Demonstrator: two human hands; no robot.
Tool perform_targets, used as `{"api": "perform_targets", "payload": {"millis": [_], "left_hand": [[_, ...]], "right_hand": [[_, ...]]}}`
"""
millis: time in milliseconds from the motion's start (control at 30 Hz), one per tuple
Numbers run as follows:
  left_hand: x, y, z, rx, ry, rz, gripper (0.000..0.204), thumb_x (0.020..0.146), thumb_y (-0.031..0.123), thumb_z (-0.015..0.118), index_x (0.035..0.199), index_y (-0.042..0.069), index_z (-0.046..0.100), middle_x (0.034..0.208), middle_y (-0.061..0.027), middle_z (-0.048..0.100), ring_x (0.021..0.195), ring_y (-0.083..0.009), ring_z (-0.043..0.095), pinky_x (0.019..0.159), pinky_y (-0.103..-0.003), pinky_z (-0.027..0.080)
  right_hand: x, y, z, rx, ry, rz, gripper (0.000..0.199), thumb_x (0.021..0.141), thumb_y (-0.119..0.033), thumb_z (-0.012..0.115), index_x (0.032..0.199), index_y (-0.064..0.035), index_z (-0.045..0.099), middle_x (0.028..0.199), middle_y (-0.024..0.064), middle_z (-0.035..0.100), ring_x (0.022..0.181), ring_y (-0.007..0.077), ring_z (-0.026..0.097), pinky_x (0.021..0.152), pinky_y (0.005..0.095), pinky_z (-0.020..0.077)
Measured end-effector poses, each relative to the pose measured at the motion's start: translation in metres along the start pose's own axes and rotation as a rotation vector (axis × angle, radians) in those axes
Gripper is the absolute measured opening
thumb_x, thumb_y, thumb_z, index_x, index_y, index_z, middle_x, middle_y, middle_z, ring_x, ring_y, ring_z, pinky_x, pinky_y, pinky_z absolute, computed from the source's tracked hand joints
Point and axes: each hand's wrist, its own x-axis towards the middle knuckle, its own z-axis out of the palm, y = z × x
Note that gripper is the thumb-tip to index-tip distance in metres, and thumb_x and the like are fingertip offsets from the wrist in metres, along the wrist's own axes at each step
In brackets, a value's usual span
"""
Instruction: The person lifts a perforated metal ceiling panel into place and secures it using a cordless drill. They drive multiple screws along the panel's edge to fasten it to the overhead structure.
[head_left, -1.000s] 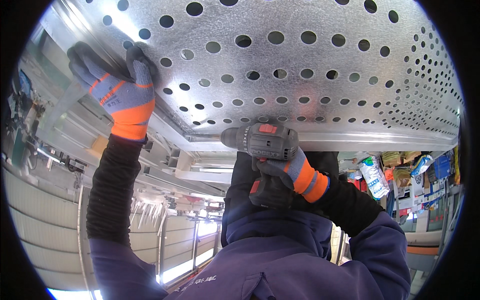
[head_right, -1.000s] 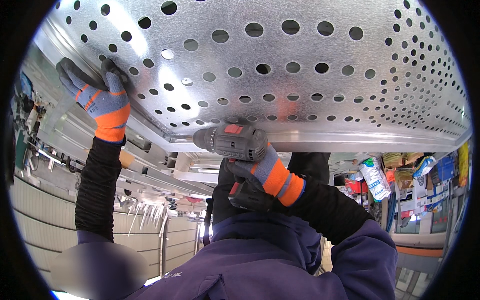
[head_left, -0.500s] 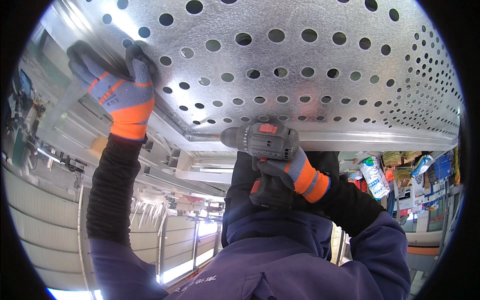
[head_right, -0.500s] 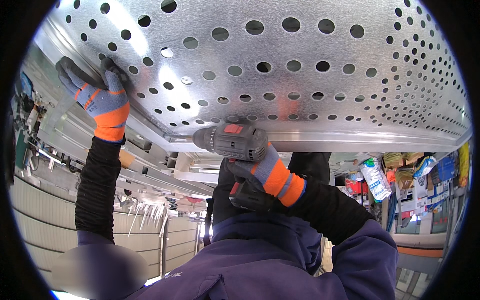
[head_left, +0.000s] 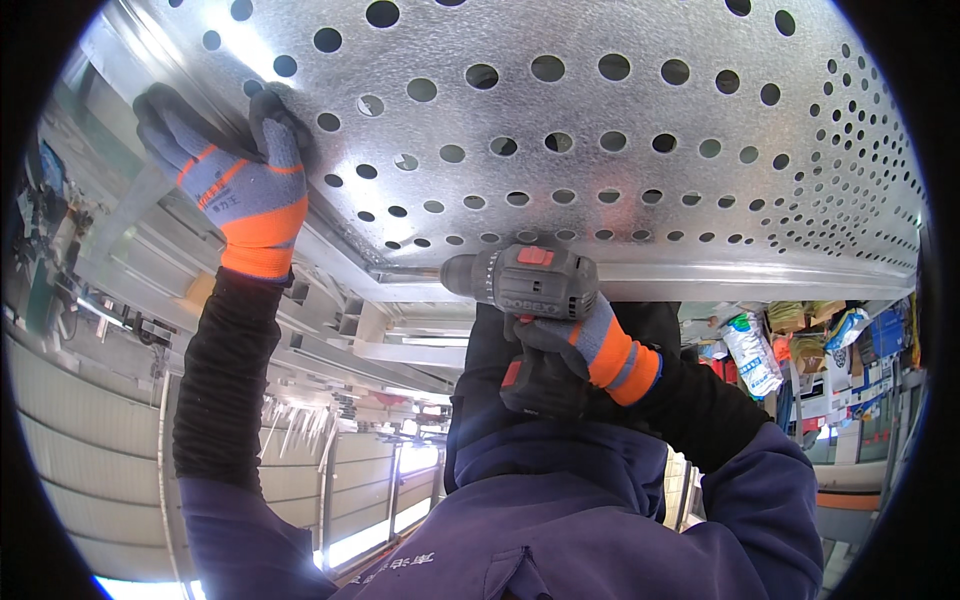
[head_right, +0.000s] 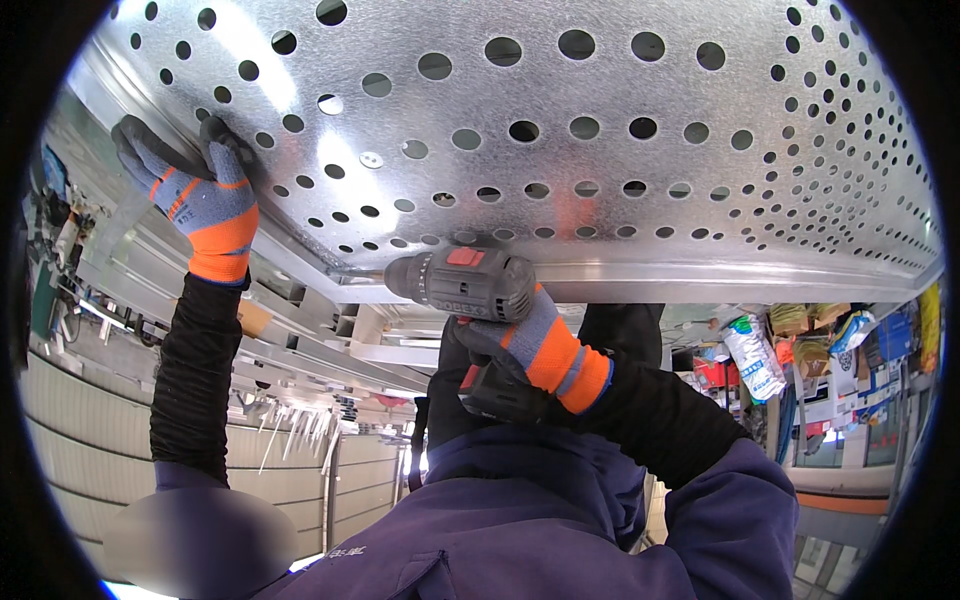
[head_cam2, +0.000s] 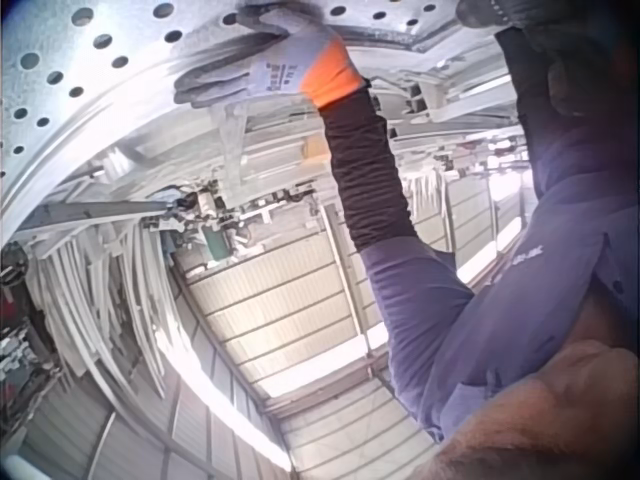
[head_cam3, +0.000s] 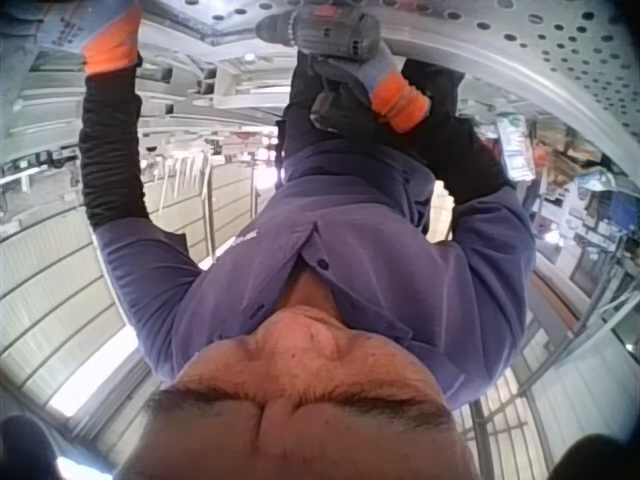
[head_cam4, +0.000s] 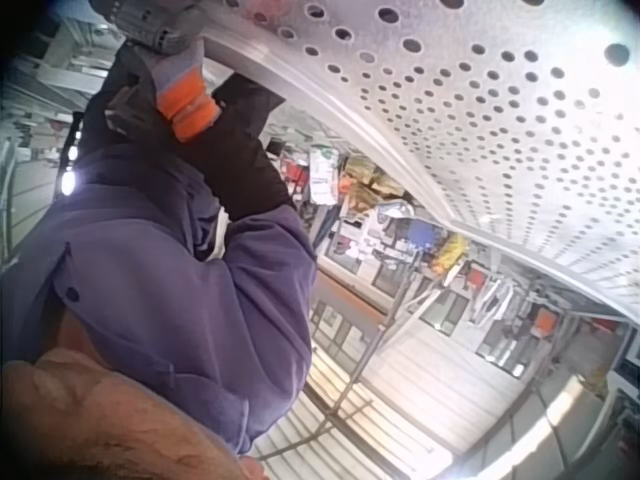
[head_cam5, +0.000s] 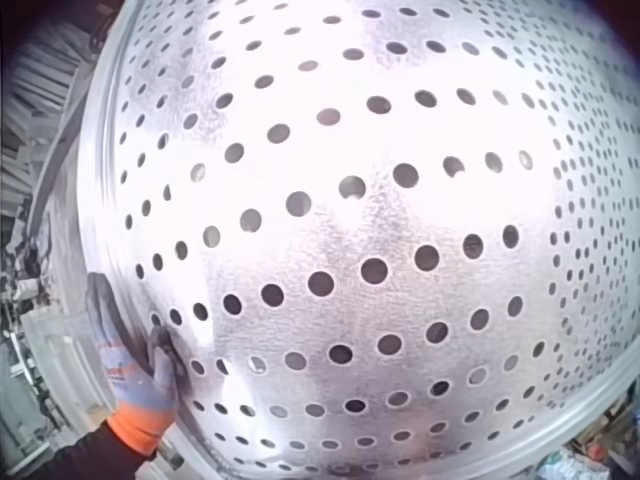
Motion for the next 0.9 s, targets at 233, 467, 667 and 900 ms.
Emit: {"api": "perform_targets", "payload": {"millis": [233,467,667,900], "left_hand": [[0.000,-0.001,0.001,-0.028,-0.015,-0.043,0.096,0.082,0.038,0.070,0.152,-0.007,0.022,0.155,-0.0337,0.019,0.143,-0.0510,0.022,0.116,-0.059,0.019],[0.004,0.011,-0.003,-0.006,0.007,-0.007,0.084,0.089,0.027,0.064,0.152,-0.008,0.022,0.154,-0.0327,0.023,0.143,-0.0475,0.026,0.118,-0.052,0.019],[0.004,0.009,-0.002,0.018,0.006,-0.006,0.084,0.088,0.027,0.064,0.152,-0.009,0.022,0.153,-0.0334,0.024,0.143,-0.0477,0.025,0.119,-0.052,0.018],[0.001,0.001,0.000,0.006,-0.007,-0.015,0.092,0.085,0.037,0.067,0.151,-0.009,0.022,0.154,-0.0339,0.021,0.143,-0.0500,0.022,0.117,-0.056,0.018]], "right_hand": [[-0.002,-0.005,-0.001,-0.018,-0.024,0.045,0.040,0.083,-0.008,0.077,0.120,-0.0029,0.059,0.090,0.0061,0.069,0.076,0.0146,0.066,0.067,0.0307,0.0567],[-0.003,-0.010,-0.002,0.038,-0.052,0.081,0.043,0.085,-0.009,0.076,0.124,-0.0023,0.059,0.094,0.0080,0.070,0.083,0.0162,0.067,0.074,0.0327,0.0568],[-0.004,-0.006,0.000,0.002,-0.011,0.017,0.049,0.084,-0.009,0.077,0.128,-0.0021,0.057,0.096,0.0086,0.070,0.087,0.0168,0.067,0.078,0.0333,0.0571],[-0.002,-0.010,0.008,0.065,0.035,-0.040,0.043,0.080,-0.006,0.078,0.119,-0.0027,0.058,0.082,0.0050,0.067,0.062,0.0143,0.066,0.054,0.0297,0.0555]]}}
